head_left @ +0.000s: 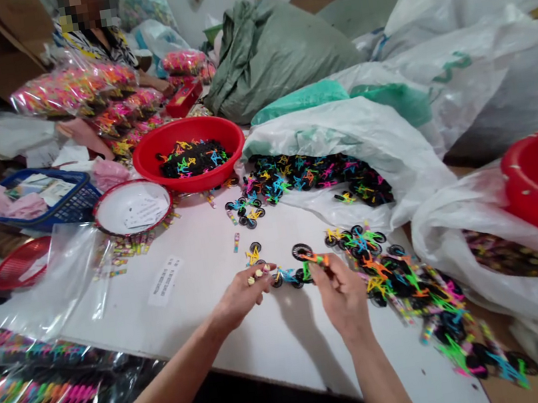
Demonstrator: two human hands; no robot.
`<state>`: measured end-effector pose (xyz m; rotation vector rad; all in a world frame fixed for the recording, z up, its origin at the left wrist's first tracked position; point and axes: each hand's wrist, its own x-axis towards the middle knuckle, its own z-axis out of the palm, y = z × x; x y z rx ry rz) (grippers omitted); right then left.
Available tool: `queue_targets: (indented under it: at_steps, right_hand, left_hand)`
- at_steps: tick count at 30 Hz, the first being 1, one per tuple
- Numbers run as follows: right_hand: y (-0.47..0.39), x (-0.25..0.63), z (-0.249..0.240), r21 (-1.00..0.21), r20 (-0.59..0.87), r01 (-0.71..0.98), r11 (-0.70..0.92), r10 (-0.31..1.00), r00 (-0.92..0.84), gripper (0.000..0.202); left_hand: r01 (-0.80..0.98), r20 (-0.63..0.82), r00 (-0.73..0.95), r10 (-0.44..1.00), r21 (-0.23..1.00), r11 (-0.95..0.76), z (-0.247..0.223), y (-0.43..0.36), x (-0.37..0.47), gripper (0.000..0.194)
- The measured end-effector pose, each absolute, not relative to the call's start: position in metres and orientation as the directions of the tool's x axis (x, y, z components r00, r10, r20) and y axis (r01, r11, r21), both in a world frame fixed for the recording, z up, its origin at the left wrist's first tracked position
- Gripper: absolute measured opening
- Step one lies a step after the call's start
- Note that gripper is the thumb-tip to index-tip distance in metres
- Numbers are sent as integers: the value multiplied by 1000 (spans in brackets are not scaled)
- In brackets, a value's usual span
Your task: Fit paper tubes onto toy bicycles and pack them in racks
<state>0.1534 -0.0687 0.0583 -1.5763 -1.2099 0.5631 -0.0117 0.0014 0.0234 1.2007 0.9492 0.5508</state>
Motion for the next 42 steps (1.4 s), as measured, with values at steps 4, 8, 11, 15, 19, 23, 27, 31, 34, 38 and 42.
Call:
queue_targets:
  at_steps: [4, 8, 11, 15, 19, 23, 27, 31, 34, 38, 42]
  right_hand:
    - [-62, 144, 41, -970, -45, 215, -112, 954, 296, 28]
    - [-58, 140, 33, -988, -143, 13, -152, 955, 261, 28]
    - [-59, 135, 31, -969, -233, -130, -210, 951, 203, 30]
    - [-65, 132, 30, -937, -288, -261, -232, 936, 202, 29]
    - [-69, 130, 28, -949, -285, -188, -252, 942, 176, 29]
    - [-71, 115, 24, -946, -81, 266, -185, 929, 361, 25]
    - [-83, 136, 37, -897, -49, 403, -180, 948, 314, 27]
    - [-103, 211, 75, -567, 184, 764, -307, 857, 481, 34]
    - [-98, 232, 82, -141, 340, 875, -463, 807, 482, 32]
    - [-59, 182, 39, -169, 96, 969, -183, 975, 201, 23]
    - [-38, 147, 2, -447, -88, 880, -159, 987, 134, 22]
  left_hand:
    - [226, -128, 583, 802, 974, -8, 24, -2, -17, 26]
    - [308, -109, 544, 832, 948, -77, 24, -3, -20, 26]
    - [344, -142, 483, 864, 938, -38, 22, -7, -21, 25]
    - [312, -104, 501, 859, 948, -67, 21, -13, -23, 21]
    - [383, 13, 504, 864, 893, -237, 18, -23, -24, 13]
    - [434, 49, 468, 882, 857, -278, 10, -37, -19, 16]
    - [410, -12, 494, 869, 885, -221, 9, -39, -17, 20]
    - [395, -222, 416, 882, 917, 45, 7, -23, -28, 33]
    - [270, -370, 338, 865, 919, 288, 4, -13, -35, 44]
    - [72, -425, 420, 802, 896, 438, 2, -15, -33, 47]
    - [84, -408, 381, 830, 909, 408, -3, -18, -36, 41]
